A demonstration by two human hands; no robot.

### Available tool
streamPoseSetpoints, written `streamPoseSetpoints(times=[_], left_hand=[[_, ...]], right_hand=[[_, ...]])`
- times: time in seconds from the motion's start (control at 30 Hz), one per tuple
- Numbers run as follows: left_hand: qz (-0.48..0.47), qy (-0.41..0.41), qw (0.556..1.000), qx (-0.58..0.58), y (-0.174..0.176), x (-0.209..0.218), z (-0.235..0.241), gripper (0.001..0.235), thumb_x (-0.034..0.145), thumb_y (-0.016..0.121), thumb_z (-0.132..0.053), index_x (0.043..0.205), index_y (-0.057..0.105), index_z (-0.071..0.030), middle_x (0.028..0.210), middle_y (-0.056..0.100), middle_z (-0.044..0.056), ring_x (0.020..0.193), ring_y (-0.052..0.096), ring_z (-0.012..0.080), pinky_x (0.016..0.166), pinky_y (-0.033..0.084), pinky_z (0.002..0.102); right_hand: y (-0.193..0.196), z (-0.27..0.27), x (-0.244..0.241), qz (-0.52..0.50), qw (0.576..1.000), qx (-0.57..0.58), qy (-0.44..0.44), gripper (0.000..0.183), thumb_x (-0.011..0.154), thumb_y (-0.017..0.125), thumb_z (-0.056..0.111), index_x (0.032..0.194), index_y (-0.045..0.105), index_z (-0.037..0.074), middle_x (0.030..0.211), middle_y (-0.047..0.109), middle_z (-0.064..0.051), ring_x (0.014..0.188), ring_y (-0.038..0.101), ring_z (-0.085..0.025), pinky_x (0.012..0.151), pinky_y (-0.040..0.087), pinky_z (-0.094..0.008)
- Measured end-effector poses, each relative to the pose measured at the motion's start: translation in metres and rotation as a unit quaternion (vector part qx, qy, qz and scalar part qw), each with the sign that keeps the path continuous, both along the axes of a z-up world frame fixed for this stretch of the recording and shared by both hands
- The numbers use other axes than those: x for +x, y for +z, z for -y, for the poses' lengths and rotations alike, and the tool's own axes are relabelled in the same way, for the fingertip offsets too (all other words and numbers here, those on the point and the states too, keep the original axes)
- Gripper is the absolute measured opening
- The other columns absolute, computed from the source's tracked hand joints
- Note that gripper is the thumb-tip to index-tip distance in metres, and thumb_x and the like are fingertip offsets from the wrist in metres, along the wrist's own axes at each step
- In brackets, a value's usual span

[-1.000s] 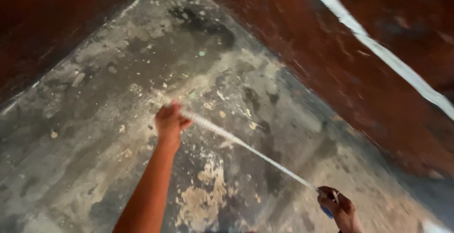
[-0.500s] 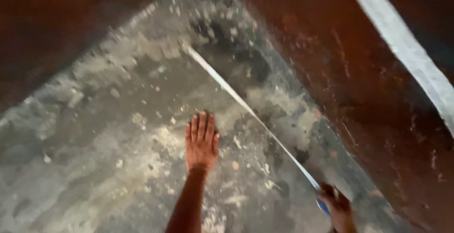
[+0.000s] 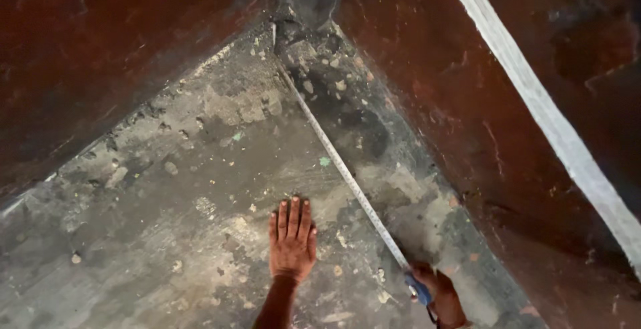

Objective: The person measures a wall using a tape measure and marks the wall with chalk at measured intervals. The person sits on the floor to reach the lower sections of the wall and repeatedly extends the tape measure to mark lines.

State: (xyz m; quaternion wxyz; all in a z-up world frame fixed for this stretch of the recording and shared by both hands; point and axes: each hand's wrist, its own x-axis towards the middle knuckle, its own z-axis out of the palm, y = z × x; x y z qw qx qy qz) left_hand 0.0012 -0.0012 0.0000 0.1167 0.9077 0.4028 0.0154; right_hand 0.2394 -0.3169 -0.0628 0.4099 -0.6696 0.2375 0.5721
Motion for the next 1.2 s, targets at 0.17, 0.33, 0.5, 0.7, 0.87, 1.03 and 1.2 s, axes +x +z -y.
streamPoseSetpoints(times=[0.17,0.33,0.5,0.7,0.87,1.03,1.2], left_hand=[[-0.008,0.001,1.0,-0.004,0.002,0.0,-0.004,0.066,0.1,0.038,-0.037,0.16,0.027,-0.013,0.167,0.022,0.013,0.153,0.02,0.0378,0.124,0.013,0.056],[0.02,-0.015,0.999,0.026,0.01,0.006,0.002,0.062,0.103,0.038,-0.036,0.158,0.031,-0.011,0.167,0.025,0.015,0.153,0.023,0.0397,0.124,0.016,0.057],[0.058,-0.032,0.997,0.03,0.015,-0.001,-0.005,0.059,0.108,0.036,-0.035,0.159,0.033,-0.007,0.167,0.029,0.017,0.153,0.026,0.042,0.125,0.019,0.058],[0.02,-0.049,0.998,0.032,0.019,0.006,-0.002,0.06,0.108,0.031,-0.035,0.16,0.032,-0.004,0.165,0.029,0.022,0.152,0.026,0.0448,0.124,0.018,0.059],[0.006,-0.053,0.997,0.047,0.016,0.005,0.0,0.06,0.108,0.029,-0.035,0.159,0.032,-0.004,0.165,0.029,0.021,0.152,0.027,0.0451,0.123,0.019,0.059],[0.025,-0.054,0.997,0.043,0.009,0.006,0.001,0.061,0.105,0.037,-0.034,0.158,0.034,-0.003,0.164,0.03,0.023,0.15,0.028,0.0463,0.122,0.02,0.059],[0.088,-0.052,0.993,0.058,0.014,0.013,-0.024,0.058,0.102,0.053,-0.034,0.15,0.042,-0.004,0.152,0.043,0.021,0.137,0.04,0.0436,0.11,0.03,0.06]], right_hand=[[0.06,-0.017,-0.03,0.191,0.978,0.06,0.056,0.043,0.091,0.071,0.027,0.12,0.077,-0.004,0.087,0.072,-0.011,0.075,0.064,-0.023,0.063,0.052,-0.037],[0.131,-0.048,-0.053,0.435,0.877,-0.061,0.193,0.038,0.085,0.074,0.031,0.115,0.075,0.009,0.1,0.077,-0.014,0.094,0.072,-0.032,0.08,0.056,-0.04],[0.179,-0.072,-0.078,0.472,0.844,-0.206,0.15,0.04,0.083,0.074,0.041,0.116,0.076,0.017,0.108,0.075,-0.016,0.102,0.07,-0.038,0.084,0.053,-0.045],[0.185,-0.068,-0.065,0.481,0.839,-0.219,0.132,0.044,0.084,0.07,0.047,0.116,0.075,0.017,0.109,0.074,-0.016,0.103,0.069,-0.038,0.085,0.053,-0.046],[0.162,-0.06,-0.044,0.447,0.863,-0.207,0.114,0.039,0.087,0.067,0.043,0.114,0.076,0.017,0.101,0.074,-0.015,0.098,0.07,-0.035,0.084,0.052,-0.044],[0.127,-0.047,-0.033,0.418,0.882,-0.188,0.112,0.036,0.09,0.07,0.042,0.112,0.078,0.015,0.092,0.076,-0.016,0.084,0.069,-0.033,0.078,0.052,-0.042],[0.093,-0.038,-0.031,0.405,0.912,-0.039,0.051,0.039,0.089,0.07,0.039,0.119,0.077,0.014,0.101,0.075,-0.017,0.086,0.072,-0.024,0.079,0.052,-0.037]])
